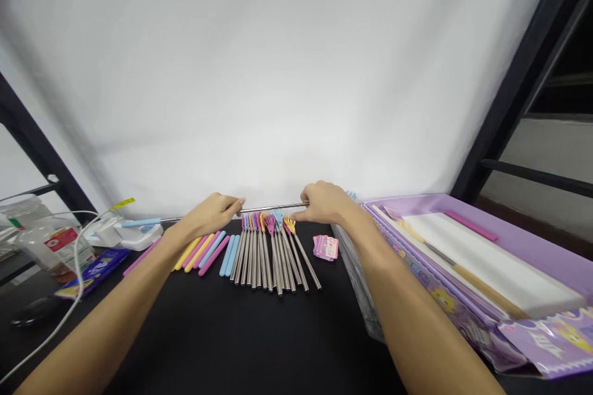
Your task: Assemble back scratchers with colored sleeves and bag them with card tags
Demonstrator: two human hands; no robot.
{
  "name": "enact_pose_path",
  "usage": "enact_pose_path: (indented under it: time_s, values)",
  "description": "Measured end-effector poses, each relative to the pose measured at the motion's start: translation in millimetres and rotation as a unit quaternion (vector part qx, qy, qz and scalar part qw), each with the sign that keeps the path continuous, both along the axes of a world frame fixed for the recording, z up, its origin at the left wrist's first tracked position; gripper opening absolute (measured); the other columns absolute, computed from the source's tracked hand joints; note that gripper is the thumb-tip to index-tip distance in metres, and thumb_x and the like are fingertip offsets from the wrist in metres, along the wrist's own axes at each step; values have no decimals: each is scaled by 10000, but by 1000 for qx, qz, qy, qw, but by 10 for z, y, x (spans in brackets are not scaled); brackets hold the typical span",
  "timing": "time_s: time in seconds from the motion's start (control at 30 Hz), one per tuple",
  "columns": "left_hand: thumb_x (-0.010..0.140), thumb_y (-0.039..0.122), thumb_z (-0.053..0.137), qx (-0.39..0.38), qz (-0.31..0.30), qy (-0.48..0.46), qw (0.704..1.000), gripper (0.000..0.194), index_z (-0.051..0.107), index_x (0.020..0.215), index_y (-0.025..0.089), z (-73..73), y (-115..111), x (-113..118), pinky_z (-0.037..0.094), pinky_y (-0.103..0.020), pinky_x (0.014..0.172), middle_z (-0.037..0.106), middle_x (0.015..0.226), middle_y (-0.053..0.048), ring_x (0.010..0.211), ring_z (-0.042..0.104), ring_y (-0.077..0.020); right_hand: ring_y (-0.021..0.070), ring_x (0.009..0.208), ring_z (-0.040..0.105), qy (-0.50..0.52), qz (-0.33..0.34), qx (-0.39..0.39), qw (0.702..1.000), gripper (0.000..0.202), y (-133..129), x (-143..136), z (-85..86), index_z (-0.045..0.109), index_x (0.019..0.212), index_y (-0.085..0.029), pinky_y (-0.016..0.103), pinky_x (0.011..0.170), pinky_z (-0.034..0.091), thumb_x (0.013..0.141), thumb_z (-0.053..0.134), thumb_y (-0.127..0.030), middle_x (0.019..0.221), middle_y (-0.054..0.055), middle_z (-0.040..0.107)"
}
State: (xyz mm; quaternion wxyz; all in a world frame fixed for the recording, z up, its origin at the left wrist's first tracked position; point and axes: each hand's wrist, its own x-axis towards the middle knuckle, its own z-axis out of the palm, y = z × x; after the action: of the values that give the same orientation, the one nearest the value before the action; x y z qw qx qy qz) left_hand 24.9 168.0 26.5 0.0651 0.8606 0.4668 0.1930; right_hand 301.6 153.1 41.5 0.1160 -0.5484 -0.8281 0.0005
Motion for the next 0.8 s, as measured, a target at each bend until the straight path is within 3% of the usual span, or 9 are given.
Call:
enact_pose_path:
  time_s: [0.23, 0.33, 0.57, 0.8]
  values:
    - [1007, 460, 256, 73, -56, 13, 996, 525, 547, 663, 190, -68, -197, 477, 266, -293, 576, 554, 599, -31, 540, 457, -153, 125, 509, 324, 5, -4, -2, 1000, 487, 71, -87, -105, 374, 491, -219, 307, 528, 202, 710, 654, -553, 486, -33, 378]
    - [1004, 443, 278, 59, -73, 7, 996, 526, 480, 589, 192, -43, -144, 392, 258, -299, 565, 501, 533, -21, 495, 404, -138, 115, 515, 297, 22, 6, -32, 999, 489, 94, 66, -102, 352, 492, -216, 300, 526, 203, 697, 671, -524, 484, -52, 332]
    - [983, 422, 321, 119, 6, 1, 993, 497, 356, 536, 208, 66, -12, -44, 238, -312, 569, 372, 479, 5, 471, 312, -136, 124, 525, 295, 1, -68, 8, 998, 545, 47, 421, 7, 290, 522, -221, 306, 540, 205, 708, 656, -579, 494, -39, 339]
    - [986, 403, 310, 125, 28, 10, 992, 491, 384, 543, 205, 26, -63, 88, 250, -306, 578, 410, 499, -10, 474, 342, -140, 129, 527, 302, -2, -55, 18, 998, 558, 25, 243, 36, 278, 541, -221, 315, 545, 201, 741, 615, -619, 510, -26, 354]
